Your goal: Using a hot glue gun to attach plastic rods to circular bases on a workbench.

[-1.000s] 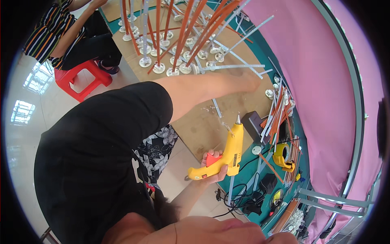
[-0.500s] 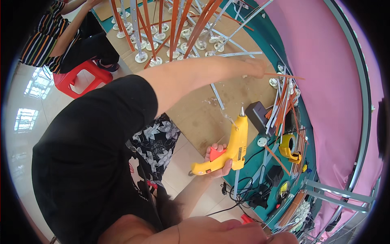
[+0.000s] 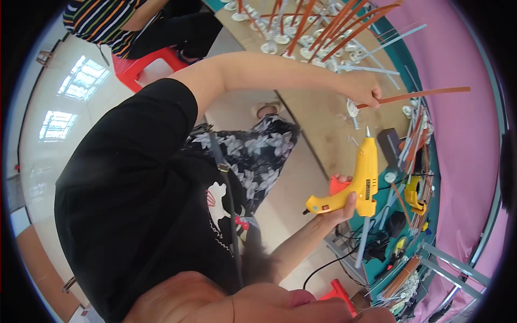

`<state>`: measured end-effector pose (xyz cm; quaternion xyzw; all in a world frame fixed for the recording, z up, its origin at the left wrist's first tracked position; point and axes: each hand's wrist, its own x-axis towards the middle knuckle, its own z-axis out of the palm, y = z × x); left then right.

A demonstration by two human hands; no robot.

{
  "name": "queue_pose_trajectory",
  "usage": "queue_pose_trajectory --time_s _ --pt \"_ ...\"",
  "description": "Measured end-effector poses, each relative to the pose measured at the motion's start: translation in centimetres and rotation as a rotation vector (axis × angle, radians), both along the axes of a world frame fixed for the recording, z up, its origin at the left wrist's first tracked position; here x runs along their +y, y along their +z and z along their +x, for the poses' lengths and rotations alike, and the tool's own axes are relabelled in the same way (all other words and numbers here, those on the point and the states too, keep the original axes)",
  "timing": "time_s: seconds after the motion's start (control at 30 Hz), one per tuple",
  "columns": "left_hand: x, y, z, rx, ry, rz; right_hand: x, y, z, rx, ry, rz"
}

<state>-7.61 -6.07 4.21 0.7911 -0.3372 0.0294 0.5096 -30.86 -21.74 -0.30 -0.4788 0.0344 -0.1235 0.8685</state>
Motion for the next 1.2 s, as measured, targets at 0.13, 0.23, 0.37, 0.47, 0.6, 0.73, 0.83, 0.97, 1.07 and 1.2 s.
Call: queue_pose_trajectory --time_s 0.13,0.23,0.37,0.47,0.6,0.73,0.83,0.97,1.07,1.2 --pt "3.5 -1.6 -1.9 0.068 -0.040 0.122 2.1 0.8 0.3 0.024 0.053 -0.188" --pt "4.4 -2.2 -3.3 0.055 0.004 0.111 3.2 1.4 -0.2 0.045 0.028 -0.267" --pt "4.8 -2.3 -4.1 0.135 -0.027 0.136 3.8 1.8 -0.9 0.063 0.055 -0.345" --pt "5.2 -2.9 -3.7 0.043 0.040 0.027 4.8 1.8 -0.4 0.093 0.055 -0.448" --pt "5.6 -2.7 -3.7 0.047 0.018 0.075 5.4 1.6 -0.2 0.138 0.041 -0.515" --pt "5.9 -2.0 -4.1 0.090 -0.014 0.032 5.5 1.6 0.2 0.140 0.045 -0.502" --pt "5.7 -1.8 -4.4 0.095 -0.004 -0.050 5.5 1.4 0.6 0.146 0.069 -0.517" --pt "5.1 -1.4 -4.8 0.038 0.019 0.015 5.6 1.8 0.6 0.166 0.056 -0.551" --pt "4.7 -1.7 -4.4 0.005 0.024 0.005 5.7 1.9 0.6 0.162 0.040 -0.545" --pt "4.6 -1.6 -4.5 0.038 0.045 0.047 5.7 2.2 0.9 0.179 0.062 -0.562"
